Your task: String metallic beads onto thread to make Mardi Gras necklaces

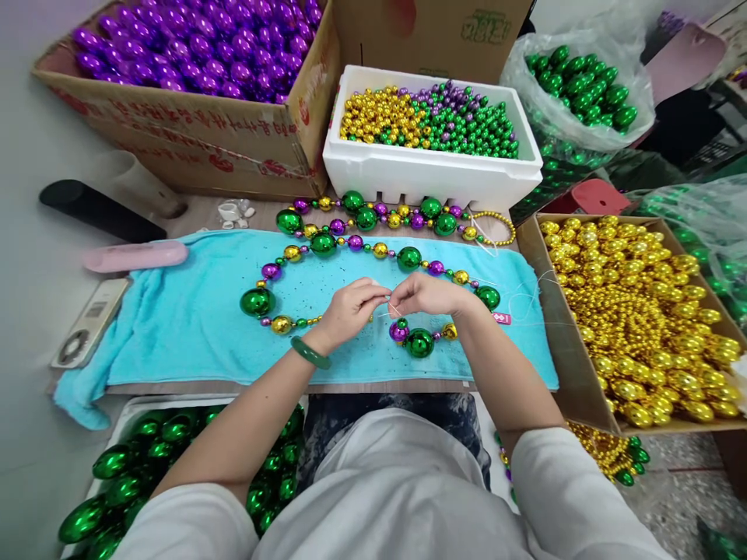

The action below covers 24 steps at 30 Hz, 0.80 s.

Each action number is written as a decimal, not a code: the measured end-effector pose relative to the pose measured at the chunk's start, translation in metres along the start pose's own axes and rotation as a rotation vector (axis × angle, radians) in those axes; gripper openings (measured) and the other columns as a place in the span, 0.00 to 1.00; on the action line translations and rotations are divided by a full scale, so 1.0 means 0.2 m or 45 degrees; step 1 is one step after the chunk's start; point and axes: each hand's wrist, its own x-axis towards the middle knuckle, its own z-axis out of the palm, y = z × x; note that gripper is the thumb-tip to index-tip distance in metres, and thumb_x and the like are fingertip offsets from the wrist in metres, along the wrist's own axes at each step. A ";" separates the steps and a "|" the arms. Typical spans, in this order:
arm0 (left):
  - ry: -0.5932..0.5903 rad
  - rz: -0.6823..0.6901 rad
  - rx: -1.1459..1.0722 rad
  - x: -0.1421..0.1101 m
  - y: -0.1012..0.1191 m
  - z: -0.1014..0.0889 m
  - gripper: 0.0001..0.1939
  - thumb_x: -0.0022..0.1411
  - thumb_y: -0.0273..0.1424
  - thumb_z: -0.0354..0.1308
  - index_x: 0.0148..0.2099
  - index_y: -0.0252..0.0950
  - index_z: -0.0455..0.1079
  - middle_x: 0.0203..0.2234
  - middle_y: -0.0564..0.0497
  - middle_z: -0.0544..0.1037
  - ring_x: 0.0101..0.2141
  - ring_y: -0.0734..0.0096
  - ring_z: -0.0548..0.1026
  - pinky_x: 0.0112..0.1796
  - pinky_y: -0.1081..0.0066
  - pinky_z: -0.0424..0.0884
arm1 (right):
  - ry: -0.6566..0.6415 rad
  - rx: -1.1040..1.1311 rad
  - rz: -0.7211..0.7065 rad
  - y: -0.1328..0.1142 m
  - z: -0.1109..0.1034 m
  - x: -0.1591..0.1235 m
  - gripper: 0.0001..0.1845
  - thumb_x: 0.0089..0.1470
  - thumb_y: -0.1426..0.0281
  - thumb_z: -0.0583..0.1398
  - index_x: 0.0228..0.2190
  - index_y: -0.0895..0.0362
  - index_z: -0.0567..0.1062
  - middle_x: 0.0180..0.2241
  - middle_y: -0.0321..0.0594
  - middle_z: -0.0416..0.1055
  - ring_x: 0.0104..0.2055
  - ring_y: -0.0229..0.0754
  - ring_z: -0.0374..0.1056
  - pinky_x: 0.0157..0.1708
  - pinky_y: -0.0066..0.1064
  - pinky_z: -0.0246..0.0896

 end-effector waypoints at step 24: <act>-0.220 -0.536 0.042 0.05 0.03 -0.02 0.07 0.59 0.31 0.57 0.29 0.37 0.74 0.22 0.53 0.75 0.26 0.71 0.71 0.30 0.72 0.64 | 0.475 -0.561 0.079 0.03 0.09 0.04 0.09 0.53 0.78 0.58 0.27 0.60 0.79 0.25 0.40 0.74 0.28 0.36 0.63 0.30 0.28 0.52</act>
